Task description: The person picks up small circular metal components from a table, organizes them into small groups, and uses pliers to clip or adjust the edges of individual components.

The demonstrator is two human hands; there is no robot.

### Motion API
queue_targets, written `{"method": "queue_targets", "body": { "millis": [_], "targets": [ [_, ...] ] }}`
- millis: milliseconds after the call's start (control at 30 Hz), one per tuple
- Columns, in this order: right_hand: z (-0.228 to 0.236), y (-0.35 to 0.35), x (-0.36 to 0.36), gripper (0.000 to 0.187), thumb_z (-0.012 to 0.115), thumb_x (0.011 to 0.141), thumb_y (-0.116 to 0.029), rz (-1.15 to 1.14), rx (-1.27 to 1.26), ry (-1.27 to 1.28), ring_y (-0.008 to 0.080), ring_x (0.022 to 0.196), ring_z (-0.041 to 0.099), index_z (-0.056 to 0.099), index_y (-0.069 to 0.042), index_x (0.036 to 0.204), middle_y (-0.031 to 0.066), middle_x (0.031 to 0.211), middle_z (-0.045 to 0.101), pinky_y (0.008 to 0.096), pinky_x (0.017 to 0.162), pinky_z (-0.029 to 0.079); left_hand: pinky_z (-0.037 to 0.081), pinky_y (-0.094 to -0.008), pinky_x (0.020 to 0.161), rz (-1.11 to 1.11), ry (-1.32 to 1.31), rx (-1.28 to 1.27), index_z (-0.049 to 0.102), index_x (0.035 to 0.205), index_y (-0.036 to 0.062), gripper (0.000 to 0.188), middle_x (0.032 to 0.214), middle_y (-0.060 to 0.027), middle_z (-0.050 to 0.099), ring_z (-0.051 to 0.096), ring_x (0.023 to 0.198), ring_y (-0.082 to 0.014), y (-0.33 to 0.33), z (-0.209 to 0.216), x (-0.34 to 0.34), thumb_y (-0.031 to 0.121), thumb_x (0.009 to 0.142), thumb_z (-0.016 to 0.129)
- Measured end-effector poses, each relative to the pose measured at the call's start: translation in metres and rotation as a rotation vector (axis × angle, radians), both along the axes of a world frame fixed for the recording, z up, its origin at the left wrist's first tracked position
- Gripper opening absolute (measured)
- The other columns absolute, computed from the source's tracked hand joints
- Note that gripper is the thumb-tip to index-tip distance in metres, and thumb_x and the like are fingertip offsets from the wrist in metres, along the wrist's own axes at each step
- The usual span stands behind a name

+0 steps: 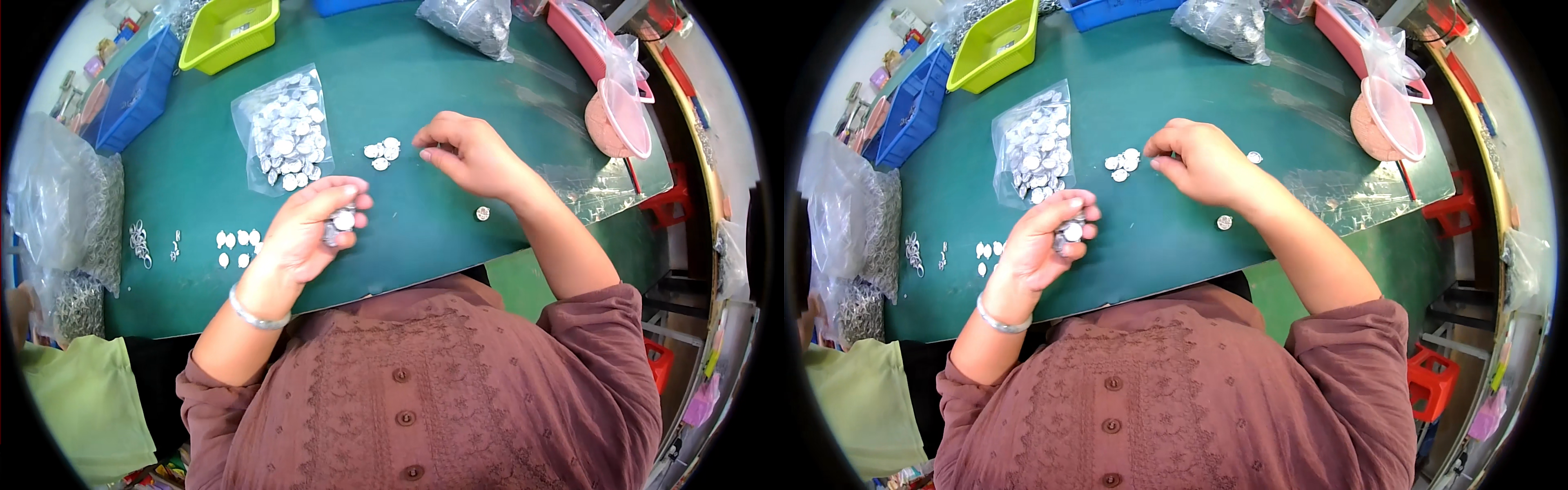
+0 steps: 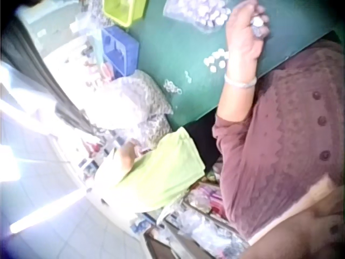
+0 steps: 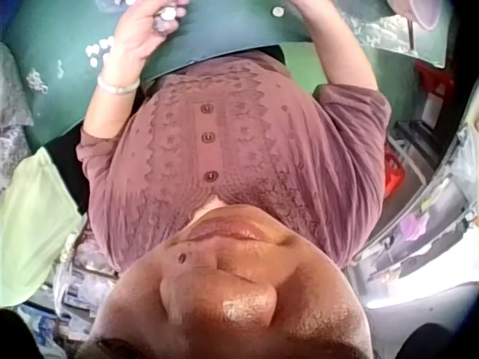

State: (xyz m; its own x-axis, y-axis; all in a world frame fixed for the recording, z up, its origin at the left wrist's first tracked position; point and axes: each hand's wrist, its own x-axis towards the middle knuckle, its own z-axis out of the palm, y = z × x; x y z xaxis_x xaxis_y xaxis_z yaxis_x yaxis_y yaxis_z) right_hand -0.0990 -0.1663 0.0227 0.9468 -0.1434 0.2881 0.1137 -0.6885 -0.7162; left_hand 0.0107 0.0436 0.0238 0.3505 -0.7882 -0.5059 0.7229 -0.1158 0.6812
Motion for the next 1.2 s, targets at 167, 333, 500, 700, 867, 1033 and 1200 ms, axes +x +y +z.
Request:
{"method": "queue_targets", "body": {
  "millis": [167,333,500,700,867,1033,1200],
  "targets": [
    [-0.008,-0.005,0.026,0.022,0.058,0.075,-0.005,0.041,-0.271,0.235,0.0282,0.085,0.053,0.057,-0.002,0.097,0.0123,0.093,0.053,0.0356,0.074,0.044,0.039,-0.0173,0.044,0.269,-0.172,0.076,0.051,0.103,-0.0002,0.021,0.082,-0.0064,0.054,0.051,0.064,-0.0117,0.021,-0.006,0.029,0.011,0.085,0.051],
    [-0.004,0.015,0.049,0.03,0.063,0.072,-0.012,0.125,-0.345,0.276,0.0309,0.094,0.051,0.059,-0.005,0.1,0.0144,0.098,0.052,0.038,0.082,0.043,0.041,-0.0205,0.052,0.519,-0.331,0.012,0.051,0.104,-0.0003,0.023,0.08,-0.006,0.054,0.05,0.065,-0.0124,-0.005,-0.01,0.048,0.01,0.084,0.053],
    [-0.008,0.02,0.051,0.029,0.065,0.07,-0.012,0.166,-0.386,0.325,0.0309,0.092,0.053,0.06,-0.007,0.098,0.0143,0.097,0.052,0.0375,0.08,0.044,0.044,-0.0262,0.06,0.717,-0.674,-0.012,0.055,0.101,-0.0012,0.023,0.079,-0.007,0.054,0.052,0.07,-0.0149,-0.048,-0.019,0.057,0.01,0.081,0.057],
    [-0.006,0.017,0.036,0.026,0.06,0.072,-0.005,0.203,-0.353,0.316,0.03,0.086,0.053,0.056,-0.005,0.097,0.0119,0.091,0.051,0.0366,0.074,0.044,0.042,-0.0367,0.081,0.472,-1.629,0.374,0.059,0.089,0.0021,0.017,0.096,-0.0167,0.057,0.053,0.091,-0.0298,-0.052,-0.036,0.084,0.012,0.075,0.057],
    [-0.002,0.007,0.024,0.025,0.059,0.071,-0.004,0.201,-0.243,0.347,0.0297,0.083,0.054,0.056,-0.003,0.096,0.0124,0.087,0.053,0.0361,0.071,0.044,0.031,-0.0357,0.098,0.279,-1.886,0.377,0.053,0.106,-0.0024,0.029,0.119,-0.0238,0.046,0.04,0.114,-0.0352,-0.032,-0.042,0.083,0.011,0.08,0.05],
    [-0.01,0.014,0.029,0.02,0.057,0.075,-0.014,0.098,-0.331,0.296,0.0299,0.087,0.054,0.06,-0.005,0.092,0.0133,0.09,0.054,0.0375,0.076,0.044,0.032,-0.0339,0.097,0.179,-1.811,0.326,0.05,0.113,-0.0023,0.032,0.125,-0.0195,0.044,0.04,0.118,-0.0324,0.004,-0.028,0.056,0.007,0.082,0.048],
    [-0.008,0.017,0.027,0.018,0.06,0.074,-0.017,0.08,-0.385,0.292,0.0297,0.084,0.054,0.061,-0.004,0.087,0.0135,0.087,0.055,0.0369,0.074,0.044,0.037,-0.0329,0.091,0.142,-1.664,0.212,0.056,0.104,-0.0013,0.025,0.114,-0.0163,0.052,0.049,0.107,-0.0293,0.021,-0.011,0.015,0.002,0.079,0.052]
  ]
}}
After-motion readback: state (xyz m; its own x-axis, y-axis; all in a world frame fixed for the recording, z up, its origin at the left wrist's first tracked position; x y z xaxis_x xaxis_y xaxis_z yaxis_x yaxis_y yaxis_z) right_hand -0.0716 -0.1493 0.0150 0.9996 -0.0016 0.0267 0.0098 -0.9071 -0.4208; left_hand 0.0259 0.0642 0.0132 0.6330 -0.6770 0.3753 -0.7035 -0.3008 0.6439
